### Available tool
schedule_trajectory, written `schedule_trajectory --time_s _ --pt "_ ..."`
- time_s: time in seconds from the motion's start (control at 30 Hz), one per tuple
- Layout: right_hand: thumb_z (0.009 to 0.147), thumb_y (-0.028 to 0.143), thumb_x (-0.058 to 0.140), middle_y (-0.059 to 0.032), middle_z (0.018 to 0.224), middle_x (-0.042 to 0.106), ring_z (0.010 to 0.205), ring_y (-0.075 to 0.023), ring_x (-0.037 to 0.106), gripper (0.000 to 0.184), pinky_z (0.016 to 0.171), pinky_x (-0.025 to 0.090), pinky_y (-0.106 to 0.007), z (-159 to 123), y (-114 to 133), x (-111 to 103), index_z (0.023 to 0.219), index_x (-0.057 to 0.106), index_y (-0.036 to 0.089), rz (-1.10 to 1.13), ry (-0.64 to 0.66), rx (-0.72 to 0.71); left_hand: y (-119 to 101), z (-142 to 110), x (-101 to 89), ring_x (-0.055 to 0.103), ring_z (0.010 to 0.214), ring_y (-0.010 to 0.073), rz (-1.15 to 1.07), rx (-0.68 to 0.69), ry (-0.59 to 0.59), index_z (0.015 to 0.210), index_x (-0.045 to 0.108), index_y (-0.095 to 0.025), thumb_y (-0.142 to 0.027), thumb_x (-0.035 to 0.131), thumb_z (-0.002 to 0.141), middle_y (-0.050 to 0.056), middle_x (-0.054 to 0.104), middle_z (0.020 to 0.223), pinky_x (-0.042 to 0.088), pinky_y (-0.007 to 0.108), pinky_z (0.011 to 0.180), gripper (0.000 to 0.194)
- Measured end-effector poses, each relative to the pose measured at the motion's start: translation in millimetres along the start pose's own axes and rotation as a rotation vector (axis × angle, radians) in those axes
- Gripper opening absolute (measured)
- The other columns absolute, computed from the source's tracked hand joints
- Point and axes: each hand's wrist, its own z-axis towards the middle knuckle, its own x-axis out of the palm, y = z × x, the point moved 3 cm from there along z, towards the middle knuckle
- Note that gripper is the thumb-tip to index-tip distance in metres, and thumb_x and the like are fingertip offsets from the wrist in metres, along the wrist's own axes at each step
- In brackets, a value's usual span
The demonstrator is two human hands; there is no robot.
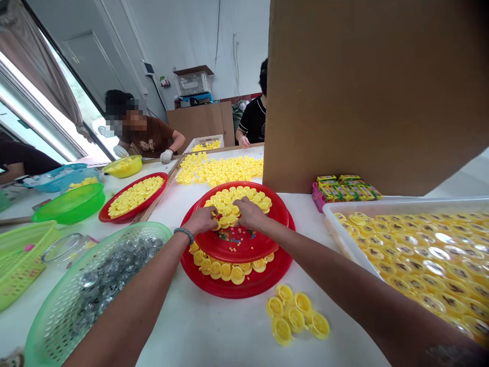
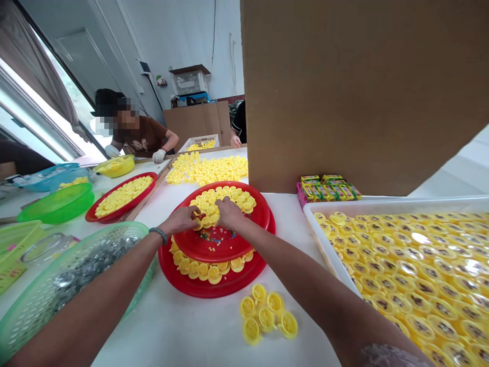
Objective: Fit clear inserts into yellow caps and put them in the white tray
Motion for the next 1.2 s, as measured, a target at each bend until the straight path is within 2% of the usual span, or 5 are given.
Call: schedule_trajectory --time_s 0.3,0.47,0.73,0.9,1.2 --pt "0.057 0.038 0.081 -0.0082 0.108 0.059 0.099 -0.0243 0.057 0.06 0.078 0.044 -0.027 7 -1 3 0.111 0.06 0.02 -0.019 0.114 -0.114 -2 -2 3.1 0.061 0.084 0.0228 -0.042 0.0 0.019 0.119 0.051 -0.019 -0.025 0.058 0.065 0.005 0.065 0.091 0.044 0.027 0.065 0.054" --pt "0.058 0.043 0.079 -0.0067 0.107 0.059 0.097 -0.0229 0.057 0.061 0.077 0.045 -0.027 6 -5 -3 0.112 0.059 0.021 -0.007 0.102 -0.118 -10 -5 0.8 0.059 0.093 0.0275 0.01 0.03 0.005 0.119 0.049 -0.02 -0.038 0.069 0.059 0.01 0.058 0.108 0.045 0.031 0.071 0.066" --pt "0.063 0.044 0.075 -0.0102 0.11 0.053 0.094 -0.0253 0.059 0.058 0.074 0.047 -0.03 1 12 8 0.112 0.055 0.021 -0.155 0.095 -0.164 -19 -1 15.8 0.059 0.084 0.0259 0.078 0.118 -0.016 0.1 0.055 -0.019 -0.033 0.066 0.068 0.009 0.061 0.092 0.043 0.032 0.069 0.036" --pt "0.056 0.052 0.076 -0.0115 0.111 0.052 0.091 -0.0272 0.06 0.072 0.07 0.047 -0.032 -3 16 9 0.116 0.053 0.021 -0.125 0.117 -0.156 -19 -9 18.5 0.059 0.086 0.0251 0.062 0.158 -0.025 0.104 0.056 -0.02 -0.032 0.063 0.071 0.008 0.062 0.092 0.042 0.03 0.069 0.036" --pt "0.066 0.039 0.072 -0.0059 0.1 0.058 0.087 -0.0207 0.059 0.037 0.069 0.043 -0.026 -13 10 12 0.098 0.065 0.021 -0.006 0.064 -0.189 -18 -17 15.4 0.059 0.091 0.0262 0.043 0.126 -0.141 0.105 0.058 -0.019 -0.028 0.059 0.075 0.009 0.064 0.099 0.042 0.031 0.073 0.031"
